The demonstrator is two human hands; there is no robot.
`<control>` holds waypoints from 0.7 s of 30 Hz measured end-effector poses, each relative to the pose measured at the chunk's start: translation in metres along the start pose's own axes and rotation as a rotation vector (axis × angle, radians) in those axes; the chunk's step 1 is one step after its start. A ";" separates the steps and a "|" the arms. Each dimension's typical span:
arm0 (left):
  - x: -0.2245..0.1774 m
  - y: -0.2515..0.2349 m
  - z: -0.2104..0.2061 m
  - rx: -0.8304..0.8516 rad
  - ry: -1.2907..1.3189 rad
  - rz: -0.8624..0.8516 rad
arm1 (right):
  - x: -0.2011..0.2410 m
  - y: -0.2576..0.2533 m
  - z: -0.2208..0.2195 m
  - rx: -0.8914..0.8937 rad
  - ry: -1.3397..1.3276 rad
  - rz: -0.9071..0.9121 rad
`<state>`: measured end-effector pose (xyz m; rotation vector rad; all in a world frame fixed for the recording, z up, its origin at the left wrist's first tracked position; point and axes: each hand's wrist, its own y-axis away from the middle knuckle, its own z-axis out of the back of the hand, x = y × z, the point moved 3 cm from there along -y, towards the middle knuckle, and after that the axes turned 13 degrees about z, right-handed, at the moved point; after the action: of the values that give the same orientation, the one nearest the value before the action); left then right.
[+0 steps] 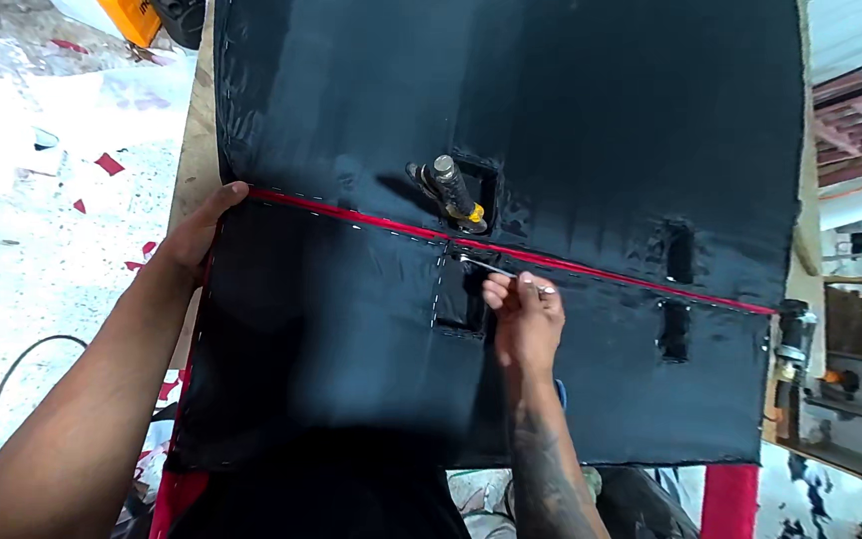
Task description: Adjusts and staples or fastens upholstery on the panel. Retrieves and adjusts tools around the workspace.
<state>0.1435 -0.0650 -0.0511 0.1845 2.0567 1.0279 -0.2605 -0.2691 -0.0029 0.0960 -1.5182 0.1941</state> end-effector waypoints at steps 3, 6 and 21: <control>0.001 -0.001 0.003 -0.016 0.025 -0.004 | -0.005 0.001 0.009 -0.069 -0.124 -0.134; 0.001 0.000 0.001 -0.010 0.040 -0.007 | 0.009 0.011 0.004 -0.020 -0.064 -0.008; 0.000 -0.001 0.001 -0.014 -0.049 -0.040 | 0.030 0.003 -0.047 0.321 0.472 0.459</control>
<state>0.1444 -0.0651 -0.0528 0.1591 2.0003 1.0037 -0.2139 -0.2552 0.0244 -0.0443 -1.0089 0.7740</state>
